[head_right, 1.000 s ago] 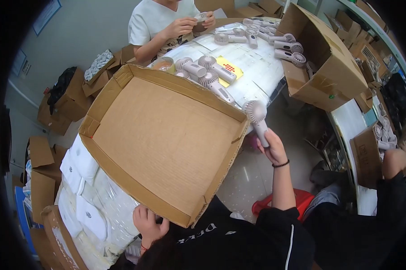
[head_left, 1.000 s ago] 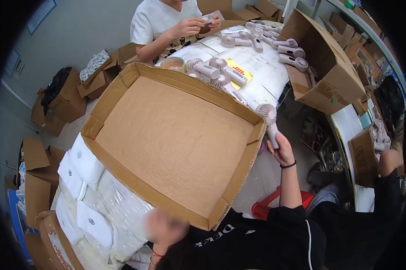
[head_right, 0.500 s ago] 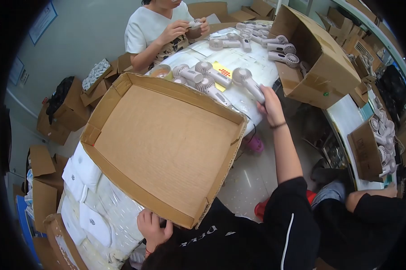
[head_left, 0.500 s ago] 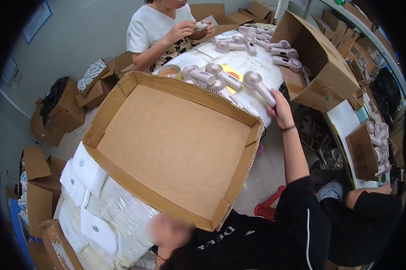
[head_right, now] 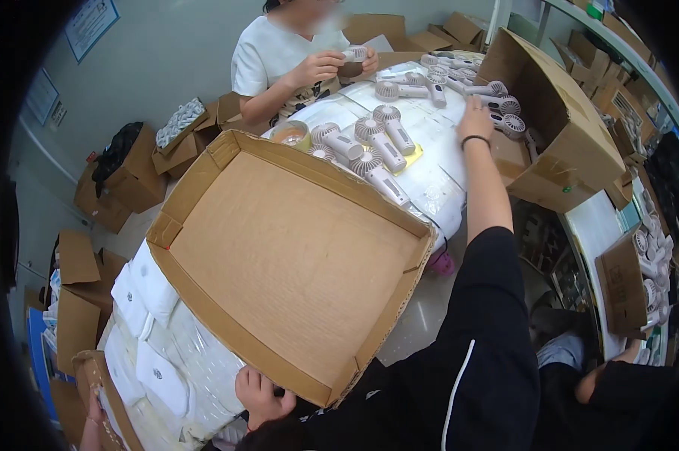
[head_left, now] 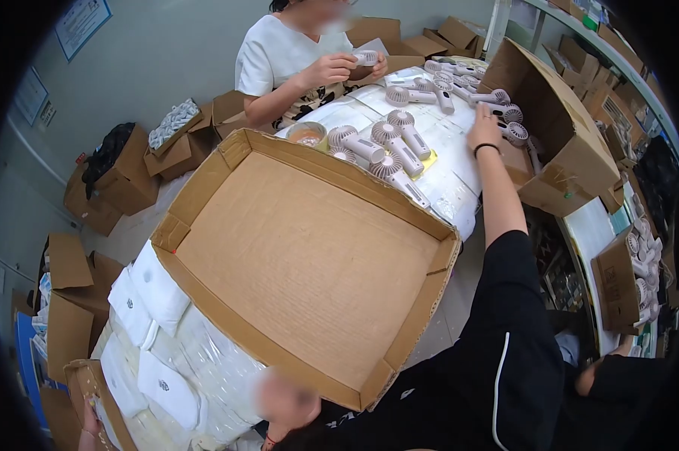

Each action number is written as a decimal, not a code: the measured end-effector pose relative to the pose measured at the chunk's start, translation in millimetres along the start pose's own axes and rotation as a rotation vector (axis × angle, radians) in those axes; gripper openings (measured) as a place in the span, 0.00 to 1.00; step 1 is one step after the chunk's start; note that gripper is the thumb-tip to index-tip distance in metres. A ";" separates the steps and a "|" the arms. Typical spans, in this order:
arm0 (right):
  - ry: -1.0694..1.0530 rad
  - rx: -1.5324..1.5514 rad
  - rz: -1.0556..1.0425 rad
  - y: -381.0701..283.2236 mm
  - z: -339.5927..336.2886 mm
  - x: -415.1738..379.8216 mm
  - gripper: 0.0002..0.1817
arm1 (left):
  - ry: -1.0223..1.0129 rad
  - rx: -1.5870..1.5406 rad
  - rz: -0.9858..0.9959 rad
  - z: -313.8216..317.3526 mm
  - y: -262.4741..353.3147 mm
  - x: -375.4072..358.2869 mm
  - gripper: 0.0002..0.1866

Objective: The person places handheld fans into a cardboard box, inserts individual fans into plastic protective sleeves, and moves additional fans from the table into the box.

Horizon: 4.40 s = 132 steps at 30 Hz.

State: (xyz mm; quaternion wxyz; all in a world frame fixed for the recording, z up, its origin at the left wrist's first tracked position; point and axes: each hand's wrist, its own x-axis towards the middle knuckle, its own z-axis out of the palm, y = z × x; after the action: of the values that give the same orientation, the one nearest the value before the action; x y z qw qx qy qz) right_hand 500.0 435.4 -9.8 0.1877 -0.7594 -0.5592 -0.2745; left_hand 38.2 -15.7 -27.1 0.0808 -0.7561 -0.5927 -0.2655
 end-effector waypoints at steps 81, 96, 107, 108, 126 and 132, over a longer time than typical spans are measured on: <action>-0.240 1.003 -0.433 -126.1 -93.6 -83.1 0.12 | 0.034 -0.059 0.010 3.0 -5.0 -4.3 0.16; 0.033 0.376 1.109 87.2 -20.7 -12.2 0.34 | 0.034 -0.044 0.029 5.1 -7.8 -5.0 0.18; -0.217 0.050 1.125 116.6 -8.4 -23.1 0.37 | 0.017 0.020 0.064 7.1 -13.2 -11.6 0.23; -0.214 0.012 1.107 123.8 -4.5 -24.5 0.37 | 0.022 0.015 0.069 6.9 -13.6 -11.0 0.23; -0.201 0.248 1.234 193.5 14.4 -27.9 0.30 | 0.083 0.014 0.104 11.5 -14.4 -7.8 0.31; -0.094 0.424 1.196 212.4 25.3 -24.3 0.26 | 0.072 0.027 0.078 9.9 -11.5 -7.0 0.31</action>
State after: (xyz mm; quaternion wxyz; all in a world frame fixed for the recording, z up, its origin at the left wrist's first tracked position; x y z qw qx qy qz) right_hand 702.0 367.6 -40.0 0.4302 -0.8980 -0.0885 0.0281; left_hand 29.4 -14.1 -41.1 0.1226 -0.7675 -0.5628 -0.2814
